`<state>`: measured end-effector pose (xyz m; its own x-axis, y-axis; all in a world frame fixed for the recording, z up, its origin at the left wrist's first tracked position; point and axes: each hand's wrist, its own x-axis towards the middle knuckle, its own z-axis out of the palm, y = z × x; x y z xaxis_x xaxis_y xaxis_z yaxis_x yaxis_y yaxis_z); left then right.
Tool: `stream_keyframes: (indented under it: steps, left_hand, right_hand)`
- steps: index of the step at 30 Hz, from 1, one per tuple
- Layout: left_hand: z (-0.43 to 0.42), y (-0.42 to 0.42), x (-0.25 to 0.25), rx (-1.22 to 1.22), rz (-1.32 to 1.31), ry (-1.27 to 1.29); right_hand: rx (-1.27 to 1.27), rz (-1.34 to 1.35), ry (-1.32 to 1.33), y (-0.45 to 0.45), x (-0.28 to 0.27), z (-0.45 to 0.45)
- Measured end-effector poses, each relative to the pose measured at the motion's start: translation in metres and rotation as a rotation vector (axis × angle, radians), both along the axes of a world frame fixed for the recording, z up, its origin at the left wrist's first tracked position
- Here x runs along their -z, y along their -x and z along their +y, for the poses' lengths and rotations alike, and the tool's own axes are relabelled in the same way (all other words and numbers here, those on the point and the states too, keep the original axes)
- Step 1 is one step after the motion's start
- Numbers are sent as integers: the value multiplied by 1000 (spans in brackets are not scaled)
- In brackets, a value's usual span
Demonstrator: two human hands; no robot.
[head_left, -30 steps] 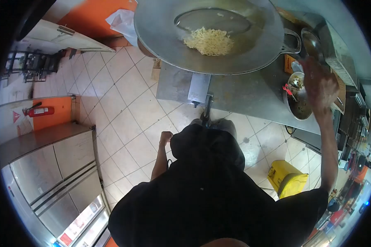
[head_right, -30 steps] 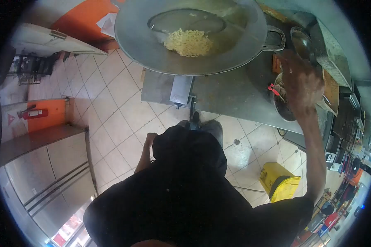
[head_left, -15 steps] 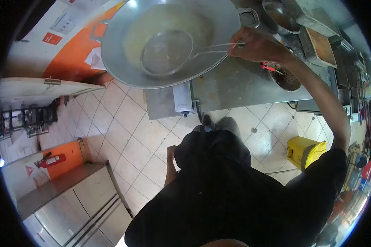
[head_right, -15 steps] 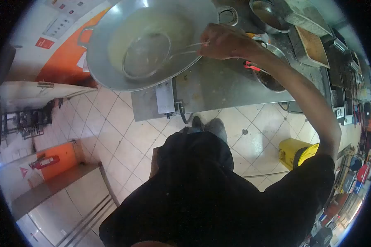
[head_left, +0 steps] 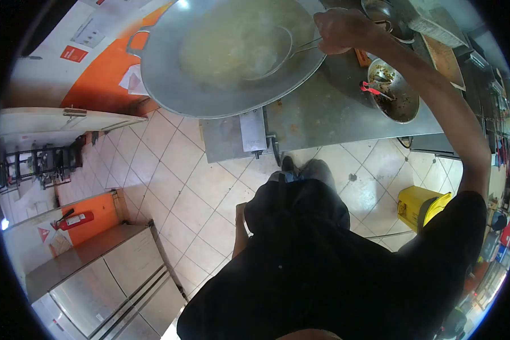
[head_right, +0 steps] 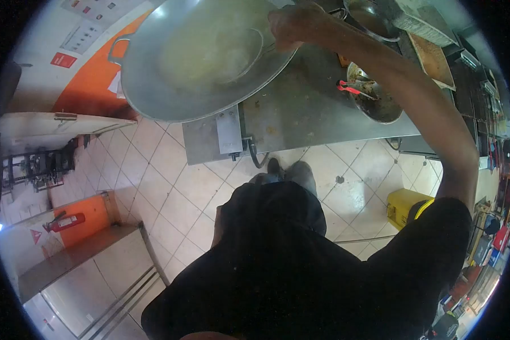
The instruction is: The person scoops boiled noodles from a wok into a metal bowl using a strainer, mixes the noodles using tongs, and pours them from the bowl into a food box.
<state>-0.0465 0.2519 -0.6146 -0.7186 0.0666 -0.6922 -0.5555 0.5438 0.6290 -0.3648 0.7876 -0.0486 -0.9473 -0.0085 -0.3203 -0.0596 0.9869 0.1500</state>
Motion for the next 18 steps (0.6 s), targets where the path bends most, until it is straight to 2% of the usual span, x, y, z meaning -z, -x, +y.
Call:
stream_keyframes:
  steps: [3, 9, 11, 14, 15, 16, 17, 18]
  left_hand:
    - [0, -10, 1, -20, 0, 1]
    - [2, -18, 4, -23, 40, -15]
    - [-2, -13, 10, -9, 89, -23]
    - [-4, -10, 18, 88, 361, -57]
    - [4, -11, 16, 52, 200, 139]
    - [-1, -6, 16, 310, 229, 252]
    - [-5, -2, 15, 558, 287, 358]
    - [-18, -10, 37, 355, 222, 178]
  right_hand:
    - [30, -114, -16, 21, 10, -6]
    - [1, 151, 92, 24, 35, -10]
    - [-180, 297, 85, 15, 9, 6]
    - [-462, 310, -104, 30, -13, 61]
    - [-260, 531, 202, -10, -56, 30]
    - [-123, 569, -134, -22, -93, -5]
    - [-342, 723, -188, -22, -98, 13]
    - [-386, 732, -221, -22, -104, 26]
